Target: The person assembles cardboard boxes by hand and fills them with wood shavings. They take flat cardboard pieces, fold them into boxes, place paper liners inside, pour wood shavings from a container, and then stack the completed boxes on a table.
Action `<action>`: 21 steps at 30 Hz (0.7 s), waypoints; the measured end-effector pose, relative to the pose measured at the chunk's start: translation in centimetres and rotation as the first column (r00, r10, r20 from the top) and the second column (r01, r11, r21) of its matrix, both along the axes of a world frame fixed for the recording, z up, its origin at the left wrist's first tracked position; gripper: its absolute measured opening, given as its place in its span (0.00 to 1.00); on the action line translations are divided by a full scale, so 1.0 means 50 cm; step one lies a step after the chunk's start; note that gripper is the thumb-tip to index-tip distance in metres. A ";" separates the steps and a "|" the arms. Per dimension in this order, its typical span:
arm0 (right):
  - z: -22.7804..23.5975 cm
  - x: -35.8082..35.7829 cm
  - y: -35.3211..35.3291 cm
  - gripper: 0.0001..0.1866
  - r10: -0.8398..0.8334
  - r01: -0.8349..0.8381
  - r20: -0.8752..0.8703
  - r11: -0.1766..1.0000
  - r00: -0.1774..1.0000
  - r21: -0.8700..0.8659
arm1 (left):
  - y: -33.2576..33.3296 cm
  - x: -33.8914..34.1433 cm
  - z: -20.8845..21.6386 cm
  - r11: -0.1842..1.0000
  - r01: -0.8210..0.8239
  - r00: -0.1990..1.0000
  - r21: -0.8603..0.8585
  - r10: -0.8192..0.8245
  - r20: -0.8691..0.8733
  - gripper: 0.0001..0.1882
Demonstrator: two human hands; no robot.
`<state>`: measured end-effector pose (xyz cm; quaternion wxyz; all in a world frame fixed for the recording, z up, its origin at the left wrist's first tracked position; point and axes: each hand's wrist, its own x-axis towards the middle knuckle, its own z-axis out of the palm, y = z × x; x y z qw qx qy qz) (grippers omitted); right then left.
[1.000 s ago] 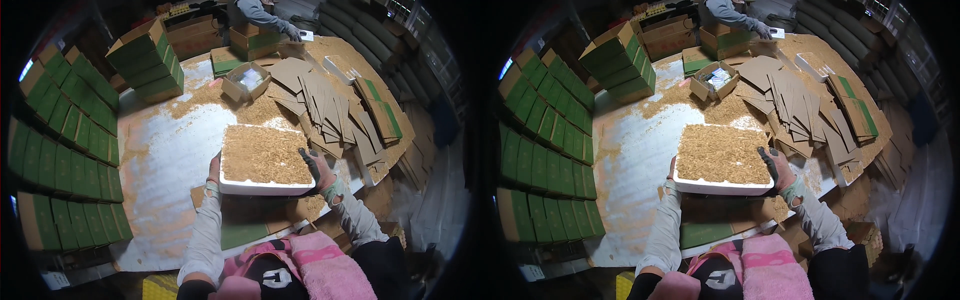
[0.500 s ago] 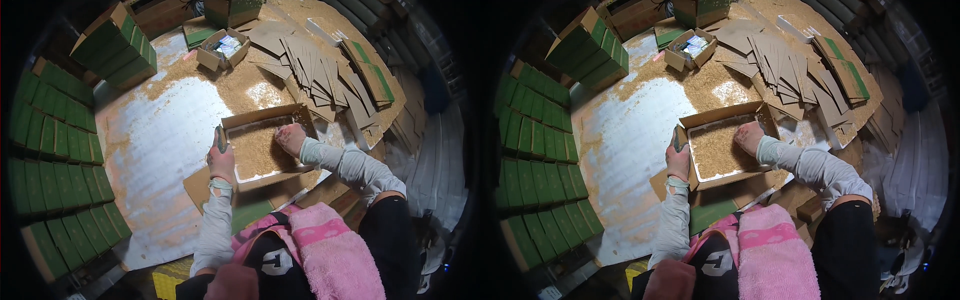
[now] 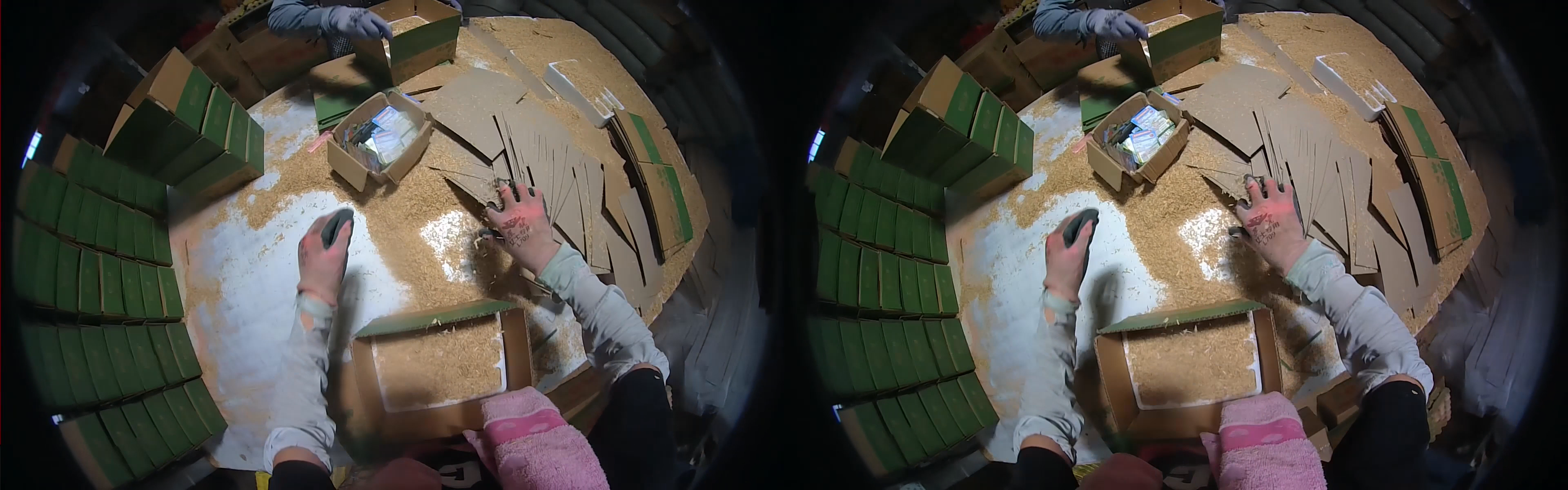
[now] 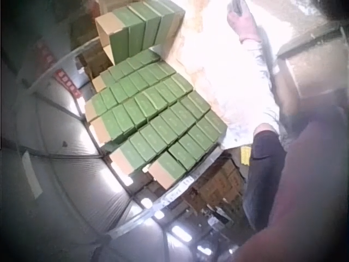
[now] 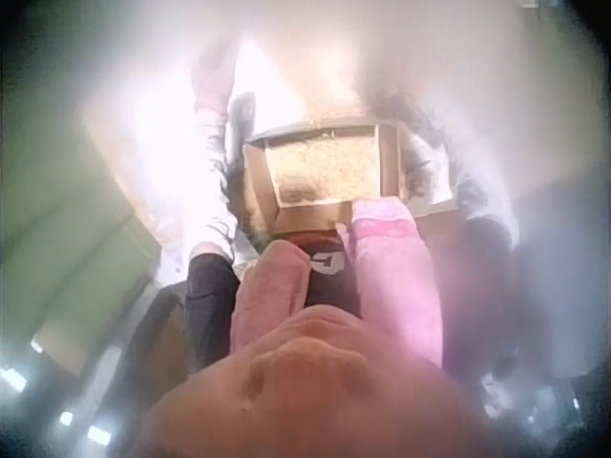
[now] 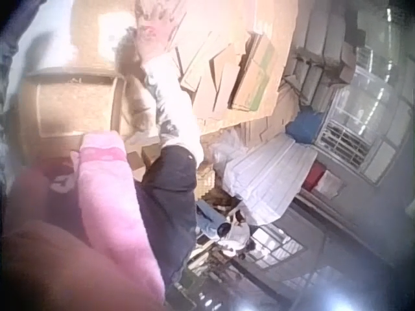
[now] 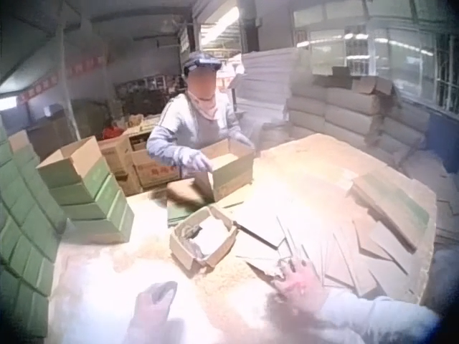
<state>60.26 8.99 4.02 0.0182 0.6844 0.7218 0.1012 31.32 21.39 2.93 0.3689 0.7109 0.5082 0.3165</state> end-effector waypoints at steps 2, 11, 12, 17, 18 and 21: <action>-0.121 0.054 0.044 0.14 0.025 -0.035 0.119 0.996 0.993 0.081 | 0.148 0.123 -0.030 0.976 0.046 0.960 0.212 0.015 -0.279 0.17; -0.007 0.141 0.099 0.06 0.052 -0.073 0.068 0.931 0.996 0.357 | 0.324 0.259 -0.116 0.815 -0.019 0.816 0.579 0.348 -0.463 0.25; 0.023 0.158 0.089 0.05 0.027 -0.053 0.069 0.911 0.997 0.409 | 0.348 0.232 -0.100 0.845 -0.105 0.918 0.524 0.285 -0.276 0.22; 0.108 0.204 0.063 0.07 0.005 0.004 -0.014 0.829 1.000 0.559 | 0.365 0.153 -0.089 0.950 -0.117 0.935 0.289 0.203 -0.292 0.18; 0.117 0.211 0.055 0.08 -0.032 0.068 -0.073 0.823 0.997 0.564 | 0.343 0.174 -0.100 0.925 -0.024 0.889 0.380 0.194 -0.415 0.21; 0.154 0.218 0.033 0.10 -0.031 0.127 -0.161 0.768 0.986 0.628 | 0.290 0.254 -0.104 0.906 0.204 0.686 0.371 0.138 -0.714 0.31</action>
